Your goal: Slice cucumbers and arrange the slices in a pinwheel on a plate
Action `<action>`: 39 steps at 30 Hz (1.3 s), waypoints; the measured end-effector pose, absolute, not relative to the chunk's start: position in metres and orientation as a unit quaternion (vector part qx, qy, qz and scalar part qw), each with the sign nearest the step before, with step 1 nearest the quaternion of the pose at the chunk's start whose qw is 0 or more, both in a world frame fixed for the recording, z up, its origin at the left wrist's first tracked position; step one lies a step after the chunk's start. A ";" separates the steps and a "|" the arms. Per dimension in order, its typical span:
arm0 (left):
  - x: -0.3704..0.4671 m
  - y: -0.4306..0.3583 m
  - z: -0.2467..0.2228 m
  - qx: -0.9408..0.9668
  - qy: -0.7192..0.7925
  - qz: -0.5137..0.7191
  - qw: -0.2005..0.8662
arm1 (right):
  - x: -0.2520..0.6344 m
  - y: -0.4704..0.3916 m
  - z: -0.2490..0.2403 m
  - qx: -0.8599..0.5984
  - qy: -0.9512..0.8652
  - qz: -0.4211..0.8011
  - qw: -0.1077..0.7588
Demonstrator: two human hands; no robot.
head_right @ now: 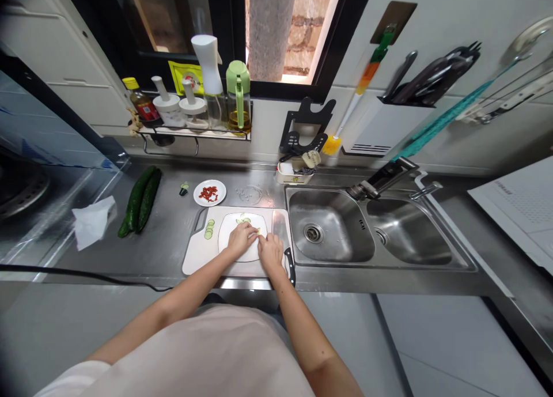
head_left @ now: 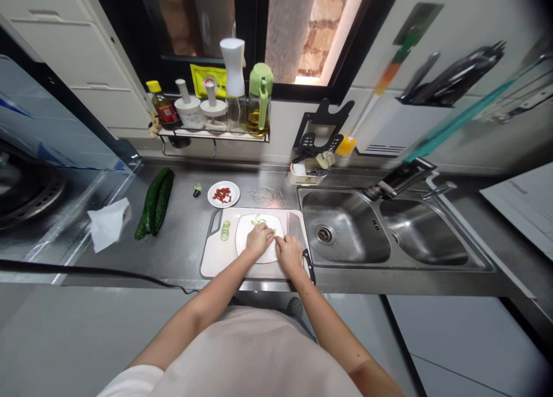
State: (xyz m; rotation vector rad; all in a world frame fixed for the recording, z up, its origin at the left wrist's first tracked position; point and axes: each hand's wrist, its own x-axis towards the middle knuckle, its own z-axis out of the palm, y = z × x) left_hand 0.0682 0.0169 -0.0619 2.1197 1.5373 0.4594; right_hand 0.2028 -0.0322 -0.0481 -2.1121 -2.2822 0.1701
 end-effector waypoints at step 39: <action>0.070 0.018 -0.063 0.770 0.564 0.178 0.239 | 0.203 -0.038 -0.045 -0.701 -0.710 0.065 0.024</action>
